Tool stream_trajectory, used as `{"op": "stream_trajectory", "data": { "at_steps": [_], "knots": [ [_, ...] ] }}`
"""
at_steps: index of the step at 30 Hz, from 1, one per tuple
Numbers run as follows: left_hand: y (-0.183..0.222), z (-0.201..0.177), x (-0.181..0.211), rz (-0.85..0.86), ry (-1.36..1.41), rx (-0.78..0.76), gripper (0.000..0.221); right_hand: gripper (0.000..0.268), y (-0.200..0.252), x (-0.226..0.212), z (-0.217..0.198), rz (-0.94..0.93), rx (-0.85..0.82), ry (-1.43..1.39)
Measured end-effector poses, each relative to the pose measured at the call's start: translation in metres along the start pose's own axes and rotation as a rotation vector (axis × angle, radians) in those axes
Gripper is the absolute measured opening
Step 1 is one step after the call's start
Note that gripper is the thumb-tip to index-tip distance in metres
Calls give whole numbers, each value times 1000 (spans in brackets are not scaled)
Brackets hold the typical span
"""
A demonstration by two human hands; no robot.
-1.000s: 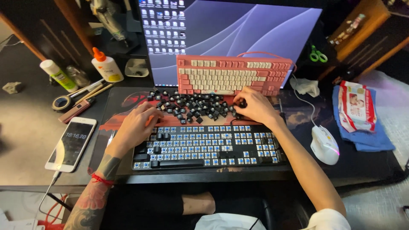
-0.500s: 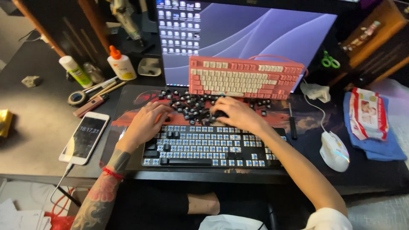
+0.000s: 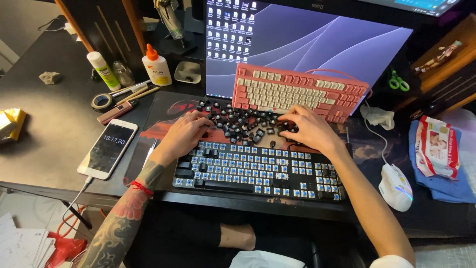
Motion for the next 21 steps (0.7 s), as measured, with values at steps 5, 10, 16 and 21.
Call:
{"op": "stream_trajectory", "data": {
  "at_steps": [5,10,16,21],
  "knots": [
    [-4,12,-12,5,-4,0,22,30,-37,-7,37,-226,111,-29],
    [0,8,-10,-6,-13,11,22,23,-73,-12,80,-366,139,9],
    [4,-3,1,3,36,0,22,18,-37,-31,54,-485,328,-105],
    [6,-10,9,-30,82,-22,23,44,21,-48,15,-462,502,-205]
  ]
}}
Point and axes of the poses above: each hand's wrist, its own y-axis away from the middle knuckle, its own z-axis out of the palm, x = y × z, the point moved 6 cm from there along -y, towards the middle knuckle, and after that the axes turned 6 degrees about -y, right-handed, at the moved point
